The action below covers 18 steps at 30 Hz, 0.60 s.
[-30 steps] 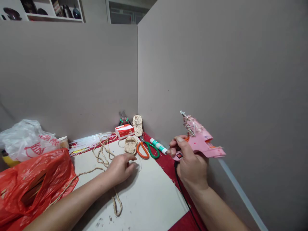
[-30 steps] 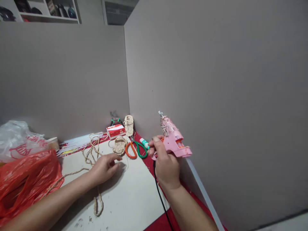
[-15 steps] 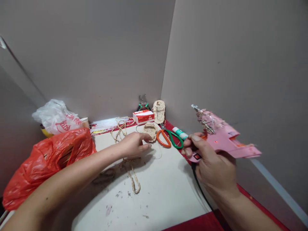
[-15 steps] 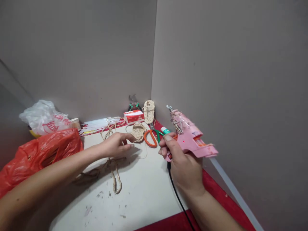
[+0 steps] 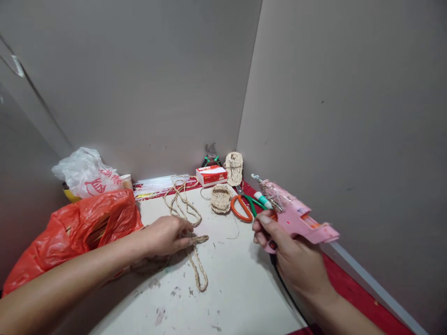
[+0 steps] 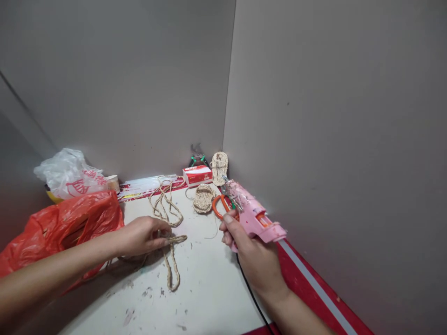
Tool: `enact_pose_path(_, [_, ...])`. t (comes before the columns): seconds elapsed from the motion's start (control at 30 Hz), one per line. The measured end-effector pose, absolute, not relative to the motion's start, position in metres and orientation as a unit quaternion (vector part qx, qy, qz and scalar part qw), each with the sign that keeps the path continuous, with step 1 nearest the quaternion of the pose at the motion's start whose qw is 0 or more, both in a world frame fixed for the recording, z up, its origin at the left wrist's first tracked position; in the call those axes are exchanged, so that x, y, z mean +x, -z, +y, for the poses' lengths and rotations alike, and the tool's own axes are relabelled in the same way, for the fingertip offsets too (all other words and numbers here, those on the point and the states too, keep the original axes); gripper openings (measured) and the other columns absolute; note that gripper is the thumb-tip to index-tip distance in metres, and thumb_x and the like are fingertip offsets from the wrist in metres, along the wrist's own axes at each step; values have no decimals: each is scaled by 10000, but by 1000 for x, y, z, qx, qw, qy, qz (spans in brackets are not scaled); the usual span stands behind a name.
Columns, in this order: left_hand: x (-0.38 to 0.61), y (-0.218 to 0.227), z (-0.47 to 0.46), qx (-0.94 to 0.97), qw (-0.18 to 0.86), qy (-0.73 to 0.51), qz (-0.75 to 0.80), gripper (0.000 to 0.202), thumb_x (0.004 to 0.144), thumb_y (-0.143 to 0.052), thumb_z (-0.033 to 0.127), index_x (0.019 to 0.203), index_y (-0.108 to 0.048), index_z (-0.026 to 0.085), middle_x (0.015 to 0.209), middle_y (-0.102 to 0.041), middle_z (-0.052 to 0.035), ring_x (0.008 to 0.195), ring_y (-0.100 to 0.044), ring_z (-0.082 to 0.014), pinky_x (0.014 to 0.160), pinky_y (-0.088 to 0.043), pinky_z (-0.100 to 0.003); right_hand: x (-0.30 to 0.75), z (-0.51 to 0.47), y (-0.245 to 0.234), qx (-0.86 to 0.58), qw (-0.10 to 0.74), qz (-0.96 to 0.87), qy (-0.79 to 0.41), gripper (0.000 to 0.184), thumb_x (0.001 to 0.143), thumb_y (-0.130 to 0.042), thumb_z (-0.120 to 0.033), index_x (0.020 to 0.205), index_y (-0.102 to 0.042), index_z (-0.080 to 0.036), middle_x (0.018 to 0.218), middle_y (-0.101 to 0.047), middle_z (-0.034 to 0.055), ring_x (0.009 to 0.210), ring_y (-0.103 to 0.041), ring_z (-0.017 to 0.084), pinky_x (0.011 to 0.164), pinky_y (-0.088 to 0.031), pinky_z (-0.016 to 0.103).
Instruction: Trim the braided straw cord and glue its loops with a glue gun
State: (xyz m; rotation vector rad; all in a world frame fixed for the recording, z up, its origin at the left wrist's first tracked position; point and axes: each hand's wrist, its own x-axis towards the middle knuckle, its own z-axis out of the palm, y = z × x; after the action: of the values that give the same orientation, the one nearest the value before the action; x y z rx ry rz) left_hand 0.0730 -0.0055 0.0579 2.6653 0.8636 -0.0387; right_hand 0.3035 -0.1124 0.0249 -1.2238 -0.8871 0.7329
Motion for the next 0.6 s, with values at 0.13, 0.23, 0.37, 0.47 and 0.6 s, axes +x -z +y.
enact_pose_path(0.13, [72, -66, -2, 934, 144, -19, 326, 275, 840, -486, 334, 982, -669, 186, 835, -706, -56, 660, -590, -148, 577, -375, -239, 299, -114, -25, -562, 633, -411, -339, 342, 762, -599, -539, 791, -545, -202, 652, -573, -10, 498, -470, 103, 429, -349, 217])
enact_pose_path(0.23, [71, -71, 0, 927, 134, -41, 348, 278, 838, -477, 301, 988, -676, 178, 841, -712, -60, 673, -601, -148, 588, -381, -239, 297, -116, -19, -575, 607, -422, -352, 342, 774, -587, -534, 810, -554, -196, 623, -553, -12, 500, -469, 109, 434, -350, 219])
enact_pose_path(0.37, [69, -72, -4, 920, 143, -70, 359, 256, 840, -470, 278, 926, -684, 167, 790, -703, -51, 660, -594, -138, 593, -392, -231, 297, -116, -11, -591, 575, -435, -361, 312, 801, -570, -506, 790, -559, -194, 600, -537, -19, 508, -467, 107, 466, -362, 219])
enact_pose_path(0.47, [71, -67, -11, 922, 158, -84, 342, 232, 847, -463, 257, 875, -675, 167, 764, -691, -39, 656, -589, -134, 599, -405, -229, 297, -116, -10, -591, 575, -436, -359, 295, 803, -570, -495, 798, -566, -200, 650, -570, -7, 526, -480, 110, 479, -369, 224])
enact_pose_path(0.6, [84, -54, -27, 937, 133, -79, 312, 208, 852, -463, 243, 834, -656, 168, 759, -675, -40, 658, -598, -142, 604, -426, -238, 296, -116, -12, -601, 578, -424, -354, 305, 788, -576, -510, 800, -565, -206, 680, -586, -1, 527, -484, 113, 464, -370, 224])
